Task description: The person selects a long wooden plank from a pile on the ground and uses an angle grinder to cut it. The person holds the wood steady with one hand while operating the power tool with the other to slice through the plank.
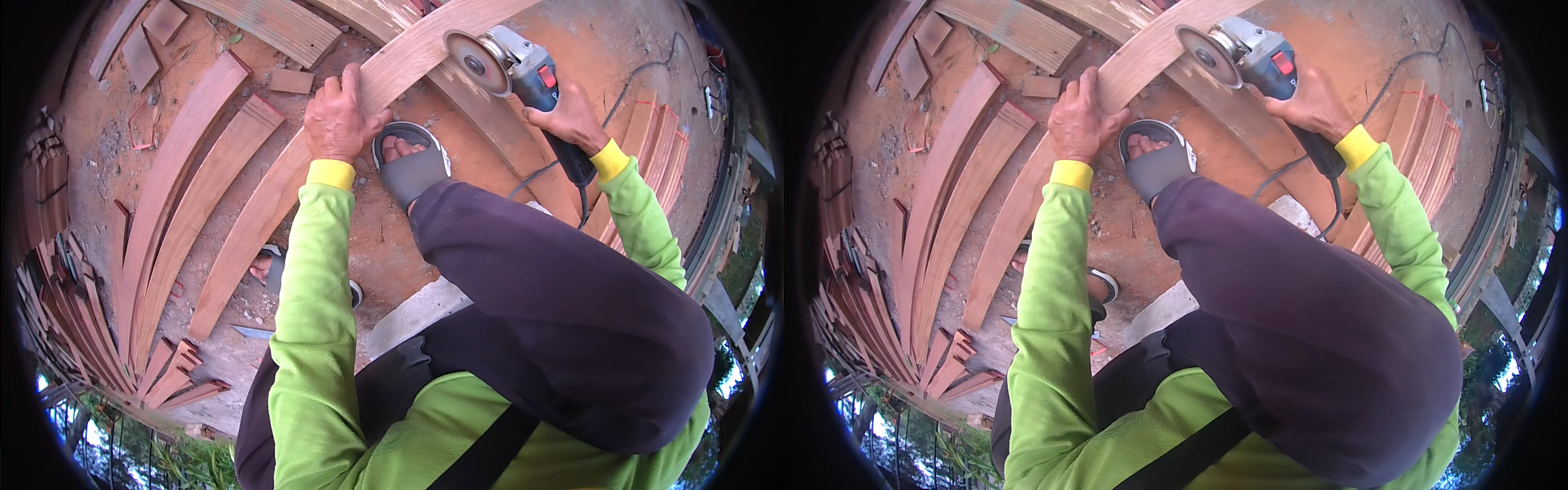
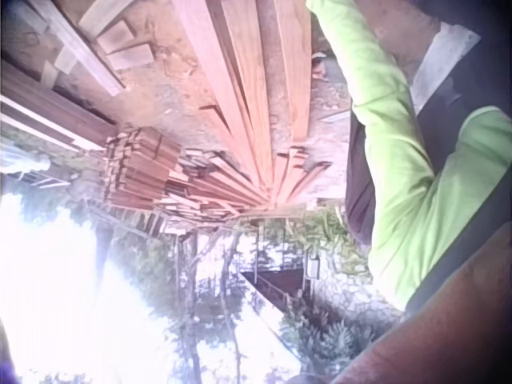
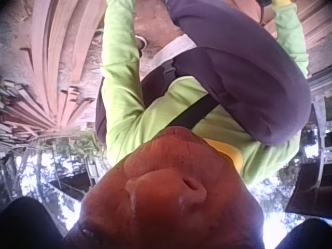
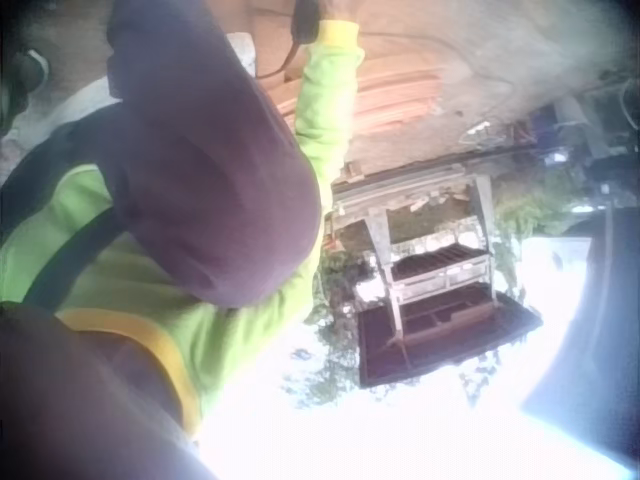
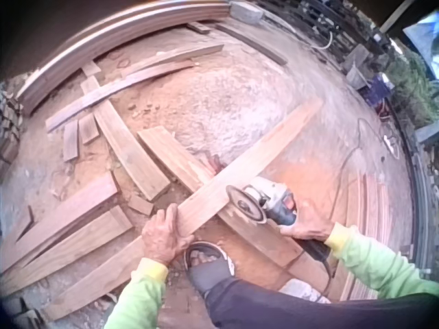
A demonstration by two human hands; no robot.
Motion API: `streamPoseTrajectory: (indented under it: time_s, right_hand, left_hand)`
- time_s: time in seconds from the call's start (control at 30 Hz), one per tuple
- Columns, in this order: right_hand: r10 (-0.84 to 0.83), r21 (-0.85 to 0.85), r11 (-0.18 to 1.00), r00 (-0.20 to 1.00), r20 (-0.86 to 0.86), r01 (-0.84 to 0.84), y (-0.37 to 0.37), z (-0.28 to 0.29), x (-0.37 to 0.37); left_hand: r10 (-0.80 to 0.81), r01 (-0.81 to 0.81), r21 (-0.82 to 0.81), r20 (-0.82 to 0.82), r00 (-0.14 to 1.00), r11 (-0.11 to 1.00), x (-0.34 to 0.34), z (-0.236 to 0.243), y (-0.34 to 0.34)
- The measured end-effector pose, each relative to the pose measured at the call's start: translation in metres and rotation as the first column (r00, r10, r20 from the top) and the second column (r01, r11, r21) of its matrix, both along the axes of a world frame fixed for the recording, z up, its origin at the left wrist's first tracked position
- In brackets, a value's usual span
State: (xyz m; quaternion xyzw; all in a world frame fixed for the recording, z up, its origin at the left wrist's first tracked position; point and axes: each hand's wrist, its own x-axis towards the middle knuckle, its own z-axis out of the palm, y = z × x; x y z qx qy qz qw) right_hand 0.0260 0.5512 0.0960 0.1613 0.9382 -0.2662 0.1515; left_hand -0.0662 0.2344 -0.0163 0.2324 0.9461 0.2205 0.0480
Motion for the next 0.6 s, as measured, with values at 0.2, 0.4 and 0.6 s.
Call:
streamPoseTrajectory:
  time_s: [0.2, 0.4, 0.6]
  right_hand:
    - [0.003, 0.018, 1.000, 1.000, -0.003, -0.003, 0.0029, -0.0045, 0.0022]
    - [0.025, 0.005, 1.000, 1.000, -0.014, -0.025, 0.0045, -0.0041, 0.0000]
    - [0.020, -0.002, 1.000, 1.000, 0.001, -0.020, 0.0066, -0.0083, -0.0017]
  left_hand:
    - [0.006, -0.006, -0.028, 0.007, 1.000, 1.000, 0.0005, 0.0049, 0.0010]
    - [0.003, -0.003, -0.004, -0.017, 1.000, 1.000, 0.0003, 0.0021, 0.0031]
    - [0.002, -0.002, -0.016, -0.010, 1.000, 1.000, 0.0000, 0.0029, 0.0029]
